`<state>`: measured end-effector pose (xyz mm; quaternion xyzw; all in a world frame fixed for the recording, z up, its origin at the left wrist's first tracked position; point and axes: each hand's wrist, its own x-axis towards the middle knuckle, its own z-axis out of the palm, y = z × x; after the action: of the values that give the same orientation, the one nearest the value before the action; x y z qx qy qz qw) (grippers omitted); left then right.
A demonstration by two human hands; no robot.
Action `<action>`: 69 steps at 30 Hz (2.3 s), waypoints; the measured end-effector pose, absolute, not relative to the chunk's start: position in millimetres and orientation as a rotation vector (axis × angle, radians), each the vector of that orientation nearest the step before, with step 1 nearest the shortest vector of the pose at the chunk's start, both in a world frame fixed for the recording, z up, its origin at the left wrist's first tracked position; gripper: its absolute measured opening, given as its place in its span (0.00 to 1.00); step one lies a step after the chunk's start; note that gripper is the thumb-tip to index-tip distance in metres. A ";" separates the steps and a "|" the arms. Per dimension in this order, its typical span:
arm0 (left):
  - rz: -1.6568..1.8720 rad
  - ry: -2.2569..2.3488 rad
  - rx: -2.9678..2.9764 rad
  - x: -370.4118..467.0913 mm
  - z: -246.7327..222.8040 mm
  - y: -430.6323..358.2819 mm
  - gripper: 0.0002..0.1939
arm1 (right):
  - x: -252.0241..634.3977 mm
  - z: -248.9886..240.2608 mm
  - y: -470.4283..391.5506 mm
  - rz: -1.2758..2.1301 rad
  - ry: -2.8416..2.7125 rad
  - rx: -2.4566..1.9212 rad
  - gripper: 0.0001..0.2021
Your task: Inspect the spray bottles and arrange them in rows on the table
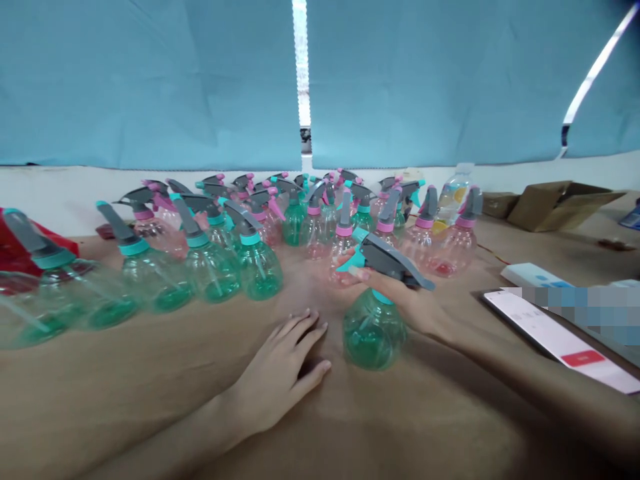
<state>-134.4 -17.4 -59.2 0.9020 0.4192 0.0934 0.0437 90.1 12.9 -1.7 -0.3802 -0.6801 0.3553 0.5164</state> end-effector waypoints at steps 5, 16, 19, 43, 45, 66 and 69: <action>0.270 1.283 2.742 -136.0 -55.3 -19.4 0.25 | 89.6 -12.2 19.9 0.923 -1.591 -0.994 0.08; 0.243 1.285 2.741 -138.6 -61.8 -18.8 0.27 | 86.7 -9.0 21.4 1.036 -1.597 -0.893 0.10; 0.259 1.278 2.739 -138.8 -62.2 -18.4 0.26 | 86.6 -7.4 20.7 1.018 -1.607 -0.887 0.12; 0.300 1.274 2.724 -138.1 -61.1 -18.5 0.25 | 89.4 -15.3 20.8 1.053 -1.573 -0.903 0.08; 0.312 1.275 2.726 -138.1 -62.0 -18.5 0.25 | 88.7 -13.8 20.2 1.027 -1.569 -0.938 0.07; 0.271 1.288 2.736 -138.0 -61.6 -18.8 0.26 | 88.4 -0.8 14.2 1.013 -1.535 -1.005 0.09; 0.262 1.283 2.741 -137.4 -61.2 -18.9 0.26 | 89.9 -3.2 13.0 1.003 -1.504 -1.078 0.08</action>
<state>-137.4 -18.9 -61.2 0.9011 0.4218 0.0862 0.0517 89.9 13.0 -3.2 -0.4451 -0.6205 0.4139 0.4956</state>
